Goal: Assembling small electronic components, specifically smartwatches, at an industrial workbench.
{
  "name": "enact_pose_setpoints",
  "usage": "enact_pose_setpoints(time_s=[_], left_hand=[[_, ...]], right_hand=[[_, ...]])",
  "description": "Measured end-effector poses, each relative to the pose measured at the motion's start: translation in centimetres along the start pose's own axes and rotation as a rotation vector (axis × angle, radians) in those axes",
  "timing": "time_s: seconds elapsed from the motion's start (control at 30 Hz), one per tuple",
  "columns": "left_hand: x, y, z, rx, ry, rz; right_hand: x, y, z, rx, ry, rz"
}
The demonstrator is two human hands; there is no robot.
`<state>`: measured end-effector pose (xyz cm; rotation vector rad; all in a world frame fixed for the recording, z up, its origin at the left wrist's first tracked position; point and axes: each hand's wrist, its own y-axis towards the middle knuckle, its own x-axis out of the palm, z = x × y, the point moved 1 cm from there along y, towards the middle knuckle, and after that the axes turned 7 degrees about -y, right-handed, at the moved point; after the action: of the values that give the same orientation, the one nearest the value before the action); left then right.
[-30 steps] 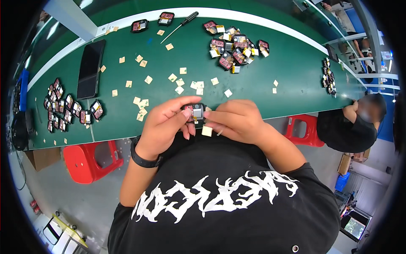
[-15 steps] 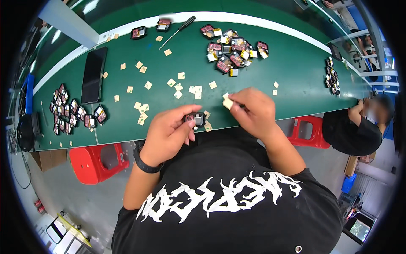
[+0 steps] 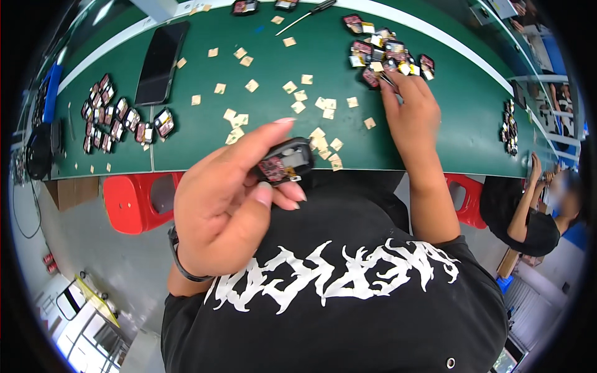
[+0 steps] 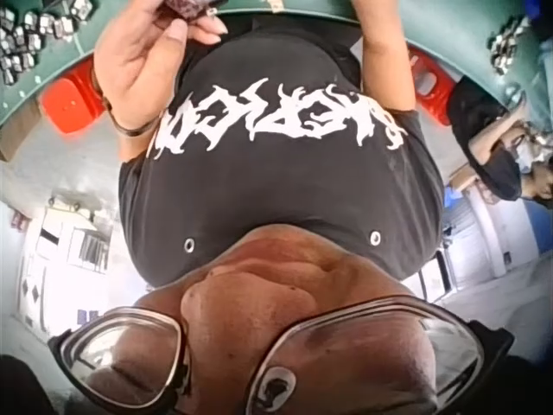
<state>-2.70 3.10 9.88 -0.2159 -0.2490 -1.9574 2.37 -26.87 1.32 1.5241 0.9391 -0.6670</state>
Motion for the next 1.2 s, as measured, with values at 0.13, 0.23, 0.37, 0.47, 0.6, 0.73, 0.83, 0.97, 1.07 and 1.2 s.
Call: enact_pose_setpoints(time_s=[0.13, 0.23, 0.37, 0.47, 0.6, 0.73, 0.83, 0.97, 1.07, 1.2], left_hand=[[-0.2, -0.4, 0.8, -0.036, 0.102, -0.053], [-0.9, -0.3, 0.6, -0.015, 0.123, -0.098], [-1.4, -0.6, -0.6, 0.043, 0.051, 0.027], [-3.2, -0.3, -1.4, -0.091, 0.099, 0.147], [-8.0, -0.2, -5.0, 0.115, 0.662, 0.395], [-10.6, -1.0, -6.3, 0.036, 1.132, 0.534], [-11.1, -0.5, -6.1, 0.250, 1.578, 0.636], [-11.7, 0.3, -5.2, 0.155, 1.669, 0.339], [-13.4, -0.6, -5.1, 0.072, 1.645, 0.375], [-17.0, -2.5, -4.1, -0.017, 1.771, 0.510]], right_hand=[[0.0, -0.3, -0.3, -0.038, -0.012, -0.045], [0.0, -0.2, -0.5, -0.052, -0.029, -0.048], [0.2, 0.3, -0.7, -0.062, -0.043, -0.056], [-0.5, 0.6, -1.3, -0.108, 0.000, -0.101], [-3.0, -0.2, -2.2, -0.331, 0.178, -0.255], [-3.5, -2.0, -5.3, -0.486, 0.334, -0.339], [-2.8, -2.5, -6.7, -0.502, 0.381, -0.384], [-2.4, -2.7, -7.1, -0.505, 0.380, -0.429], [-2.6, -2.5, -7.3, -0.495, 0.372, -0.443], [-2.3, -2.8, -7.3, -0.461, 0.404, -0.433]])
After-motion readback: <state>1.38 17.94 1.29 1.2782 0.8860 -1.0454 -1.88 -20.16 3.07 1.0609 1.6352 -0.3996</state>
